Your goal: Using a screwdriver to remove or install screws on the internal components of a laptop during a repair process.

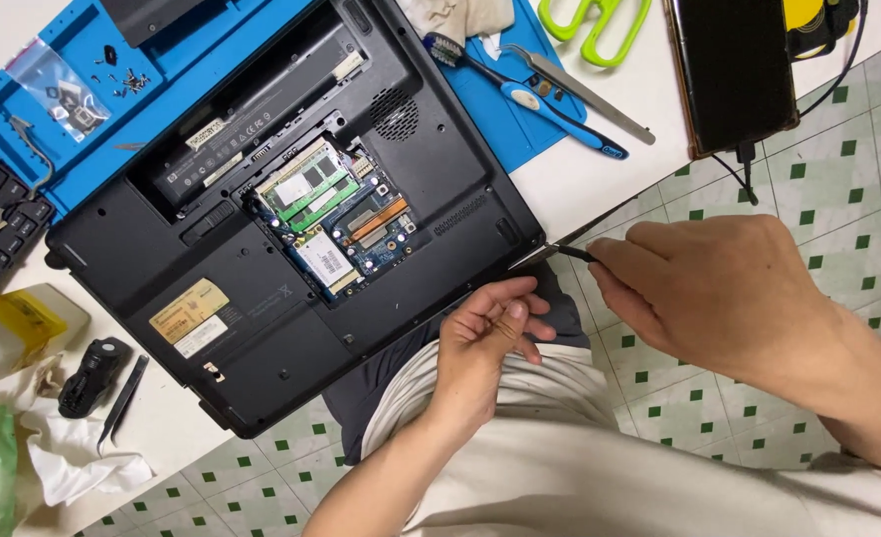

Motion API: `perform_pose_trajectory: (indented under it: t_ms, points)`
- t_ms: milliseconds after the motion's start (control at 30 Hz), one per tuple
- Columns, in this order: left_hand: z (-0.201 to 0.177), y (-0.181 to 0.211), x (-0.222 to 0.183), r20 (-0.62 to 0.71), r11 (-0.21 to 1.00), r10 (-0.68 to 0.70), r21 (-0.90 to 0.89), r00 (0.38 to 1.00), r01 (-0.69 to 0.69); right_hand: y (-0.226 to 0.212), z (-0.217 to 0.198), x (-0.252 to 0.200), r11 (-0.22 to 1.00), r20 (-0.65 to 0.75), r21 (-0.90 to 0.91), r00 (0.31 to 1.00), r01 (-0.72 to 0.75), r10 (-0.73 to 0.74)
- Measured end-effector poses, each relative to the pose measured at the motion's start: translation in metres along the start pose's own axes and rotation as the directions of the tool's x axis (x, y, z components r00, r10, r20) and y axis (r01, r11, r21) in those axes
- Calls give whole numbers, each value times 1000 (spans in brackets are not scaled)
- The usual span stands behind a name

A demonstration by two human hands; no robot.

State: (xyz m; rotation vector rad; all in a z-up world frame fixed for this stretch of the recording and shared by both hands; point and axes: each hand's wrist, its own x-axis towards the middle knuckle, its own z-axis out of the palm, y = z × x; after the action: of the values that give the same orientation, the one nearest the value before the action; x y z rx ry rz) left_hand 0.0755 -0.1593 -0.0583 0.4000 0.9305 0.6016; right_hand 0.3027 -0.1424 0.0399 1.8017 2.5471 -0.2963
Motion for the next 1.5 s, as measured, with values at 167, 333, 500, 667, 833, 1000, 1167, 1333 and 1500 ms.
perform_pose_trajectory:
  t_ms: [167, 333, 500, 667, 833, 1000, 1167, 1333, 1500]
  points:
    - [-3, 1, -1, -10, 1000, -16, -22, 1000, 16, -4, -3, 5, 999, 31, -39, 1000, 5, -4]
    - [-6, 1, -1, -8, 999, -23, -29, 1000, 22, -5, -4, 7, 996, 46, -91, 999, 23, -19]
    - [-7, 0, -1, -33, 997, -53, -51, 998, 51, -7, -7, 8, 993, 38, -110, 999, 34, -30]
    - [-6, 4, -2, -37, 998, -61, -38, 997, 60, -8, -6, 8, 994, 39, -106, 999, 26, -22]
    - [-7, 2, -2, -32, 998, -48, -34, 998, 47, -9, -5, 10, 991, 60, -126, 998, 34, -26]
    - [-7, 2, -3, -35, 997, -54, -59, 998, 52, -10, -6, 12, 991, 62, -128, 998, 42, -34]
    - [-9, 2, -3, -26, 996, -51, -71, 998, 49, -11, -3, 13, 988, 103, -151, 994, 36, -20]
    - [-11, 3, -5, -20, 996, -43, -80, 999, 41, -13, -4, 15, 984, 127, -175, 992, 43, -21]
    - [-11, 6, -6, -12, 996, -44, -75, 999, 43, -14, -4, 16, 979, 88, -200, 996, 43, -25]
